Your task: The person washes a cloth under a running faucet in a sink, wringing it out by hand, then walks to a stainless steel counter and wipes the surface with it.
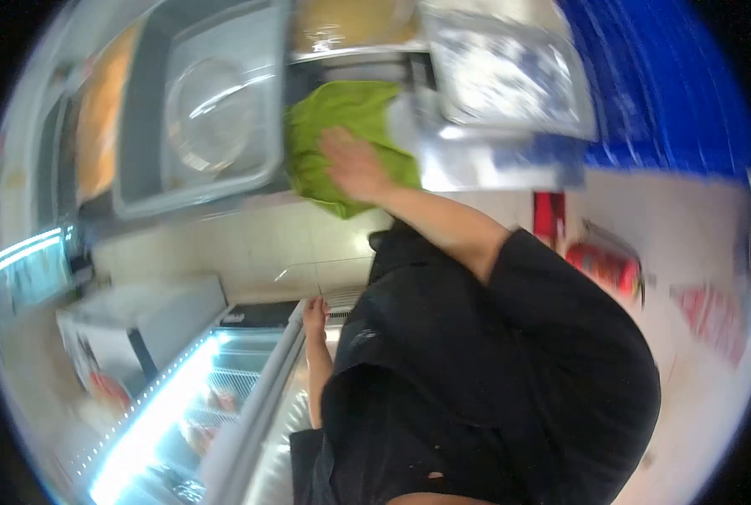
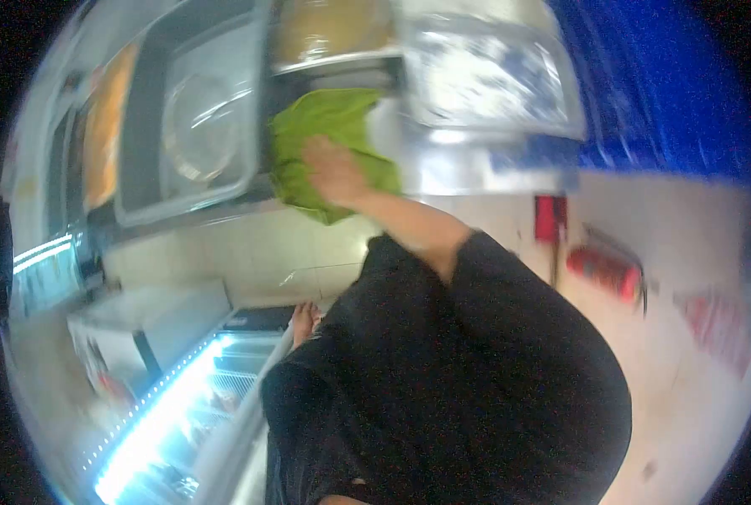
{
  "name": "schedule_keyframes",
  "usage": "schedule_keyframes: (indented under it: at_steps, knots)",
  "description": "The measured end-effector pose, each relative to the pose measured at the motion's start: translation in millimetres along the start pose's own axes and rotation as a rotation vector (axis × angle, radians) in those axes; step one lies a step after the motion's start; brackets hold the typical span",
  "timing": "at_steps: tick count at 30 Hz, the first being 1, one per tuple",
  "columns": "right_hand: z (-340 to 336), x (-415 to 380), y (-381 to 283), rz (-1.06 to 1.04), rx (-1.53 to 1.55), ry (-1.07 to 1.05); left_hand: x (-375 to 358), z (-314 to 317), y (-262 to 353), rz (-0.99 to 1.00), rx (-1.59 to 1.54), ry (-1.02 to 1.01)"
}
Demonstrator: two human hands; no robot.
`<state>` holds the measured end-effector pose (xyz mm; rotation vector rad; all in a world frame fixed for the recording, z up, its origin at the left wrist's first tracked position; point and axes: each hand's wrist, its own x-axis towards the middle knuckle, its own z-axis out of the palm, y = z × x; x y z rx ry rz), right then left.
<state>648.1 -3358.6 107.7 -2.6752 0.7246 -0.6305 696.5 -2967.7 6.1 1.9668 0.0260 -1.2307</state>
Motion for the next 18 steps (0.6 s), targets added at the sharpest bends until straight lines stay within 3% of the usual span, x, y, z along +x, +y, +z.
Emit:
schedule_keyframes:
  at_steps: [1,2,3,5,6,7,8,10,12,14,15,17,18]
  knots:
    - [-1,-14,24,-0.090,0.015,-0.095,-14,-1,26,-0.097,-0.156,0.133]
    - [-39,-9,27,-0.017,0.150,-0.254,1,-12,3,0.060,-0.223,0.159]
    - [-43,-30,54,-0.015,0.104,-0.195,7,-19,-2,0.153,-0.192,0.212]
    - [-102,-58,87,0.113,-0.038,-0.379,-1,-22,-20,0.269,-0.165,0.422]
    - [-116,-85,118,-0.014,-0.053,-0.238,-26,-24,-4,0.250,-0.185,0.509]
    - [-126,-114,157,-0.012,-0.281,-0.302,-54,-20,14,0.224,-0.201,0.555]
    - [-139,-124,157,-0.024,-0.446,-0.236,-63,-21,2,0.219,-0.264,0.626]
    - [-146,-130,164,0.067,-0.538,-0.319,-85,-12,-32,-0.073,-0.010,0.623]
    - [-118,-127,161,0.097,-0.527,-0.310,-86,6,-74,-0.127,-0.150,0.676]
    - [-100,-121,156,0.405,-0.695,-0.421,-95,12,-72,-0.208,-0.251,0.669]
    - [-85,-118,150,0.388,-0.702,-0.418,-100,15,-70,-0.293,-0.324,0.646]
    - [-19,-108,131,0.682,-1.056,-0.298,-75,13,-91,-0.284,-0.355,0.677]
    - [-11,-98,126,0.679,-1.052,-0.288,-47,13,-112,-0.273,-0.372,0.700]
